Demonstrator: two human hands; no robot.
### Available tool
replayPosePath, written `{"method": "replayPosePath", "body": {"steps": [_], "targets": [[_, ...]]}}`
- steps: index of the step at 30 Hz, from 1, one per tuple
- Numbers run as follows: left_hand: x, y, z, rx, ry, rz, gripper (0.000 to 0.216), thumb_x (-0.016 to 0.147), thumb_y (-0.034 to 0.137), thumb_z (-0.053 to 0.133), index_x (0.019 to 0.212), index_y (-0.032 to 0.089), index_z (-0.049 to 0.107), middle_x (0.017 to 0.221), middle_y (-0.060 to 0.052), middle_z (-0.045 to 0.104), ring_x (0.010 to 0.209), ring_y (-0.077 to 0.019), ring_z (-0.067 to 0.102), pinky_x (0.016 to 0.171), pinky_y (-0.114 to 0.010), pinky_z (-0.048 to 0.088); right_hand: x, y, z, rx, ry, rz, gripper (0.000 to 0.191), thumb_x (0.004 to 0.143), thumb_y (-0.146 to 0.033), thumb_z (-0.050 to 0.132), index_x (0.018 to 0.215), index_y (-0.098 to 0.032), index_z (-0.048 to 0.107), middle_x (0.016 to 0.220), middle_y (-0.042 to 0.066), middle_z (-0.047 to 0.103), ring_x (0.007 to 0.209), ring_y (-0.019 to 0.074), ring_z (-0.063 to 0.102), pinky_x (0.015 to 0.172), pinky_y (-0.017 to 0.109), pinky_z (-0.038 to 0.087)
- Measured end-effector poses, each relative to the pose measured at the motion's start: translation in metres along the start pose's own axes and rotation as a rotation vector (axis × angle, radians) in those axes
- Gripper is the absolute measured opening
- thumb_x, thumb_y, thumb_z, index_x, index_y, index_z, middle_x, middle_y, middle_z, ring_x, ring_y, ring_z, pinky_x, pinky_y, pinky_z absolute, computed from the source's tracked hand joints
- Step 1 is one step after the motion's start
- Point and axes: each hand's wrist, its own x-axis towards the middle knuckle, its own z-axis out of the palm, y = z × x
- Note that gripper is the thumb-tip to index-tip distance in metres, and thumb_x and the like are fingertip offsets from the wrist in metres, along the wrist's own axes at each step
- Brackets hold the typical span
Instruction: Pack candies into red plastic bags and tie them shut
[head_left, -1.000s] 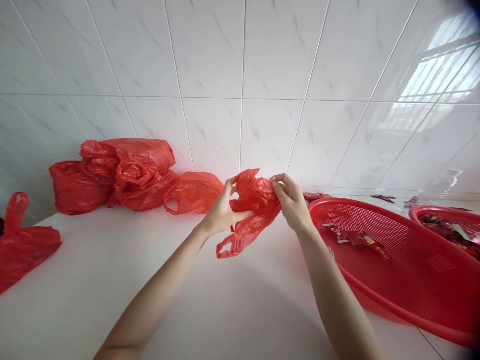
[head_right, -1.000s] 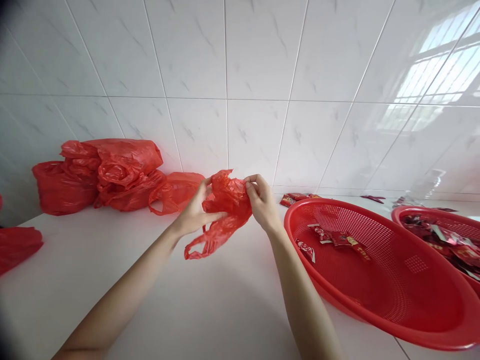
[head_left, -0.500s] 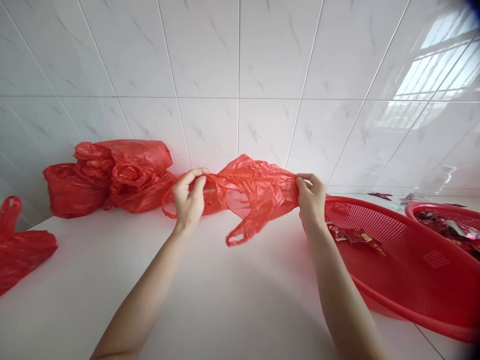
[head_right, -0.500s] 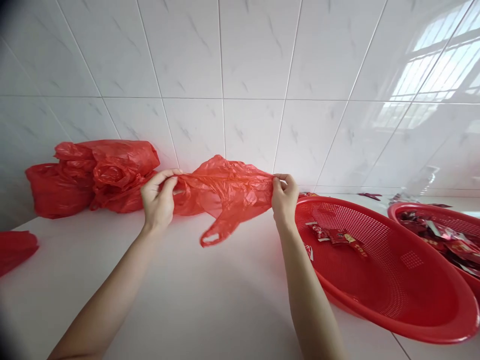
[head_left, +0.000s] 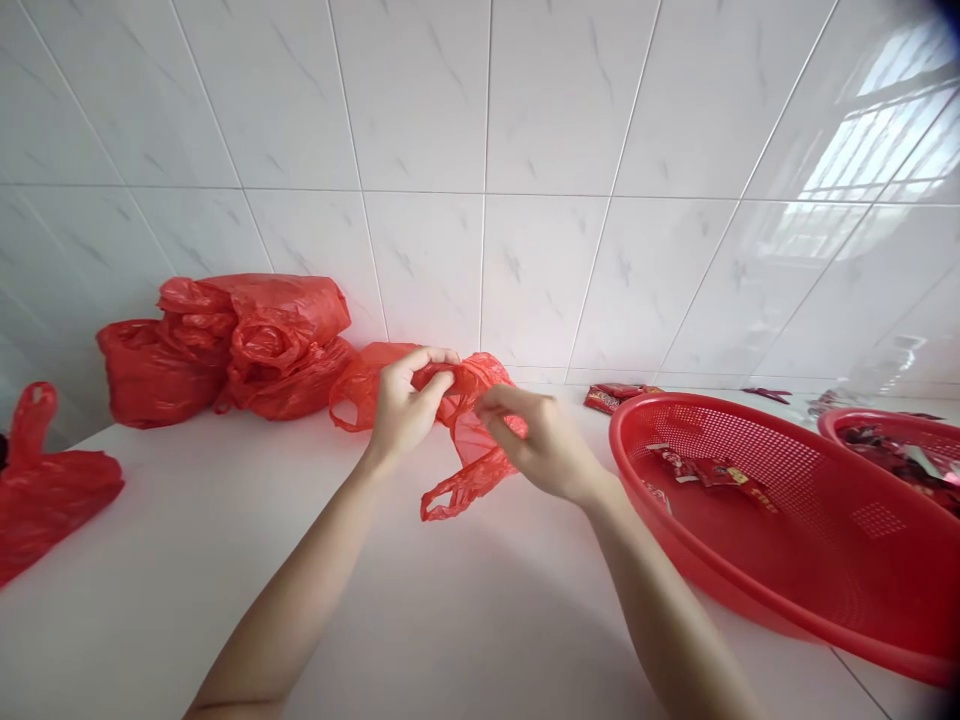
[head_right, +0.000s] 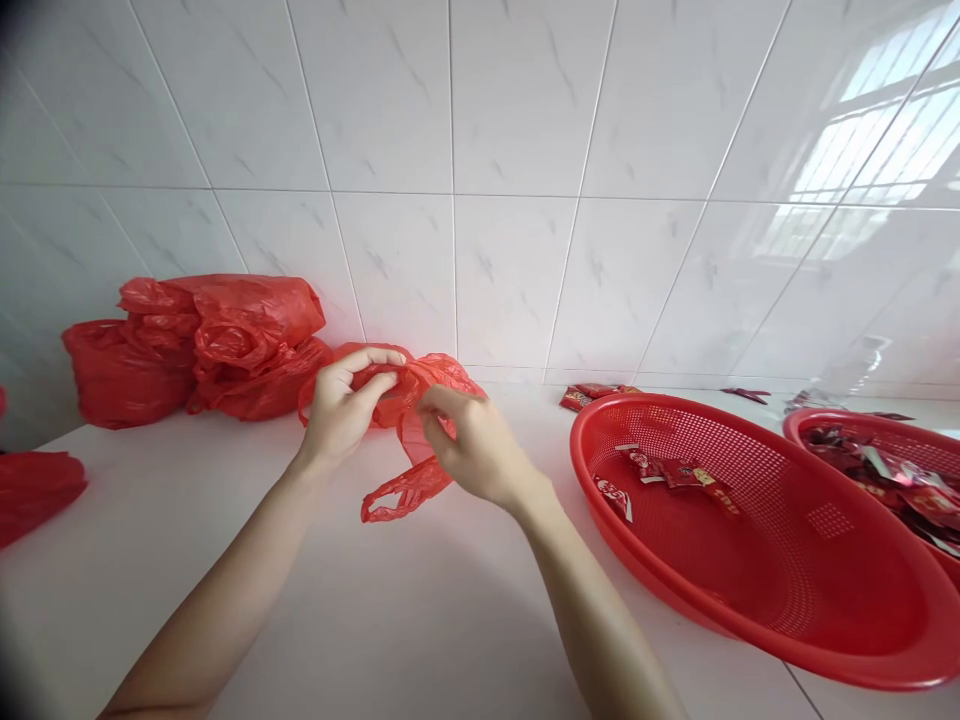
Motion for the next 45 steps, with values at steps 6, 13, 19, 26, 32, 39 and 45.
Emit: {"method": "replayPosePath", "body": {"steps": [6, 13, 19, 26, 32, 39, 45], "targets": [[0.000, 0.000, -0.010, 0.057, -0.135, 0.020, 0.028, 0.071, 0.006, 0.047, 0.077, 0.019, 0.070, 0.105, -0.003, 0.069, 0.108, -0.0205, 0.061, 0.095, -0.033, 0.048, 0.000, 0.023, 0.020, -0.563, -0.210, 0.225, 0.024, 0.096, -0.014, 0.031, 0.089, -0.019, 0.054, 0.073, 0.004, 0.061, 0.063, 0.0182, 0.053, 0.065, 0.033, 0.039], [0.003, -0.003, -0.016, 0.208, -0.227, 0.026, 0.029, 0.070, 0.008, 0.045, 0.070, 0.019, 0.072, 0.094, -0.002, 0.064, 0.090, -0.0168, 0.061, 0.080, -0.029, 0.049, -0.003, 0.032, 0.016, -0.860, -0.112, 0.303, 0.034, 0.096, -0.022, 0.040, 0.076, -0.017, 0.067, 0.137, 0.014, 0.056, 0.136, 0.0359, 0.034, 0.108, 0.070, 0.006], [-0.007, -0.003, -0.013, 0.765, -0.454, 0.016, 0.025, 0.085, 0.035, 0.054, 0.081, 0.023, 0.076, 0.098, -0.007, 0.055, 0.077, -0.0184, 0.058, 0.069, -0.032, 0.047, -0.001, 0.029, 0.012, -0.873, -0.044, 0.210, 0.044, 0.094, -0.031, 0.048, 0.053, -0.018, 0.059, 0.136, 0.009, 0.059, 0.135, 0.0345, 0.036, 0.111, 0.068, -0.012], [-0.001, -0.026, -0.013, 1.160, -0.512, -0.277, 0.039, 0.085, 0.023, 0.049, 0.123, 0.021, 0.059, 0.104, -0.015, 0.058, 0.093, -0.0307, 0.062, 0.074, -0.036, 0.048, -0.001, 0.026, 0.008, -0.836, -0.287, 0.250, 0.025, 0.082, -0.014, 0.053, 0.058, -0.018, 0.057, 0.062, 0.006, 0.063, 0.102, 0.0283, 0.058, 0.113, 0.066, 0.000], [0.016, -0.028, -0.046, 1.267, -0.589, -0.413, 0.077, 0.069, 0.019, 0.061, 0.143, 0.028, 0.040, 0.131, -0.016, 0.052, 0.113, -0.0350, 0.058, 0.080, -0.038, 0.050, -0.005, 0.024, -0.002, -0.788, -0.537, 0.395, 0.040, 0.060, 0.006, 0.049, 0.086, -0.016, 0.069, 0.072, 0.004, 0.064, 0.104, 0.0254, 0.060, 0.112, 0.066, -0.001], [0.012, -0.011, -0.065, 1.121, -0.898, -0.453, 0.091, 0.061, 0.024, 0.070, 0.144, 0.045, 0.041, 0.154, -0.007, 0.036, 0.109, -0.0331, 0.063, 0.076, -0.035, 0.054, -0.011, 0.024, -0.027, -0.592, -0.681, 0.502, 0.082, 0.063, 0.001, 0.051, 0.141, -0.025, 0.049, 0.121, 0.008, 0.065, 0.135, 0.0272, 0.041, 0.117, 0.055, 0.003], [-0.006, 0.011, -0.039, 0.976, -0.840, -0.020, 0.055, 0.076, 0.023, 0.063, 0.128, 0.040, 0.062, 0.163, 0.005, 0.014, 0.146, -0.0380, 0.020, 0.107, -0.050, 0.040, -0.012, 0.023, -0.036, -0.494, -0.756, 0.487, 0.088, 0.064, -0.012, 0.058, 0.149, -0.025, 0.040, 0.141, 0.005, 0.054, 0.148, 0.0260, 0.018, 0.120, 0.046, 0.004]]}}
